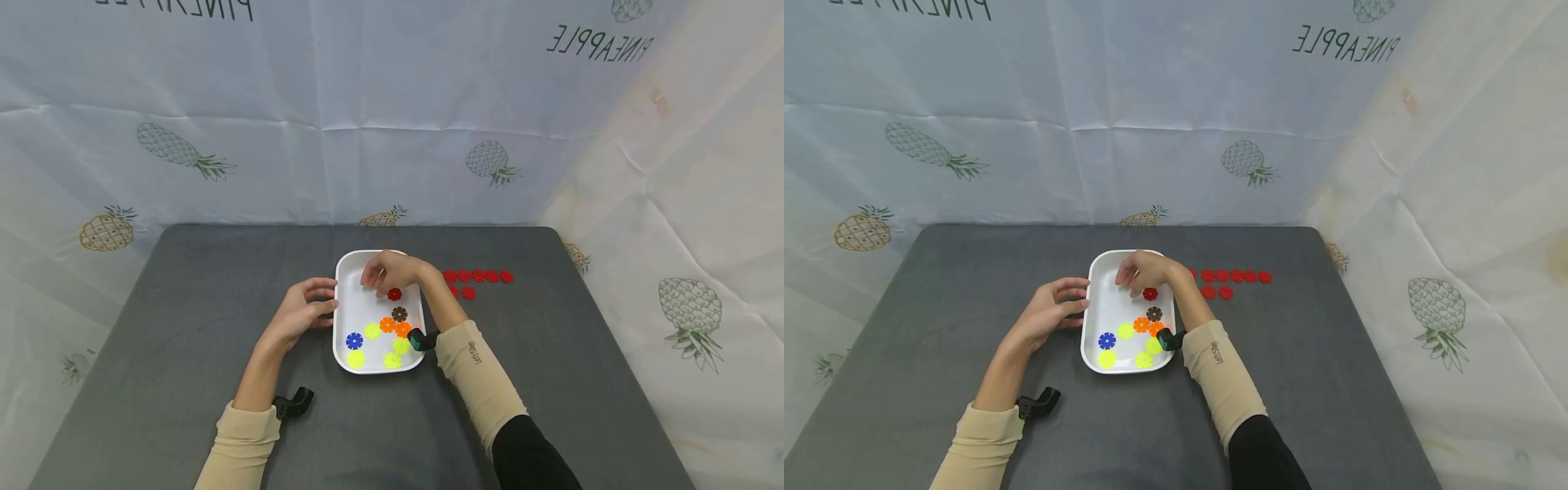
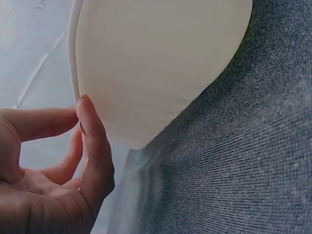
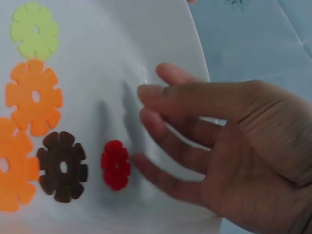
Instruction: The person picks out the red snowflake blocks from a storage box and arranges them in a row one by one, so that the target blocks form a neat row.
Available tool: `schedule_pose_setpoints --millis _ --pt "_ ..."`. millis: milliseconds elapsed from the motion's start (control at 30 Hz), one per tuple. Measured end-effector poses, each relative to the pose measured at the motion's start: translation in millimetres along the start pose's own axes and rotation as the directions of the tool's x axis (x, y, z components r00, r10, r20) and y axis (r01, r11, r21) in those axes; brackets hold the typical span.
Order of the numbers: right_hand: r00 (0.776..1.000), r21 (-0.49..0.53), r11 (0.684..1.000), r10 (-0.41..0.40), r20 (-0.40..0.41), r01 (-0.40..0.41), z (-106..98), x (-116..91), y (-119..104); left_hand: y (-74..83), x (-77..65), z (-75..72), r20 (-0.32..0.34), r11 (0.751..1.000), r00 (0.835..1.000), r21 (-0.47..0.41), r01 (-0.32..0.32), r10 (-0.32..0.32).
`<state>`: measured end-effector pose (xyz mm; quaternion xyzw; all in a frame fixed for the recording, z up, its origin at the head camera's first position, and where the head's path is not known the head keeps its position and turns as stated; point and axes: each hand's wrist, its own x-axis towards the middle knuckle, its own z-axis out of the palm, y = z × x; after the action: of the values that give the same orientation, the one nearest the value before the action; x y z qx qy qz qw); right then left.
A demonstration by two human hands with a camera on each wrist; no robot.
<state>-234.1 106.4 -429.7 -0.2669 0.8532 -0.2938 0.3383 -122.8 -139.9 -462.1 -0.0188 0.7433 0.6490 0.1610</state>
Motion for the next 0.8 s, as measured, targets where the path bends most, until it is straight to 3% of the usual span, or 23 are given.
schedule_pose_setpoints --millis 267,367,567,800 --pt "0.982 -0.101 0.983 0.16 0.1 -0.15 -3.9 -1.1 -12.9 -0.6 -0.1 0.6 -0.002 1.0 1.0 0.009 0.002 -0.002" --pt "0.981 -0.097 0.985 0.152 0.12 -0.14 -3.0 0.1 -13.9 -0.7 0.1 1.4 0.001 1.0 1.0 0.011 0.006 -0.006" --pt "0.989 -0.09 0.995 0.056 0.14 -0.044 -1.7 4.4 -9.4 0.9 -0.5 1.2 0.003 1.0 1.0 0.011 0.002 -0.002" --pt "0.969 -0.237 0.963 0.172 0.178 -0.127 -3.6 5.8 -9.3 1.0 -0.9 0.1 -0.006 1.0 1.0 0.017 0.006 -0.006"
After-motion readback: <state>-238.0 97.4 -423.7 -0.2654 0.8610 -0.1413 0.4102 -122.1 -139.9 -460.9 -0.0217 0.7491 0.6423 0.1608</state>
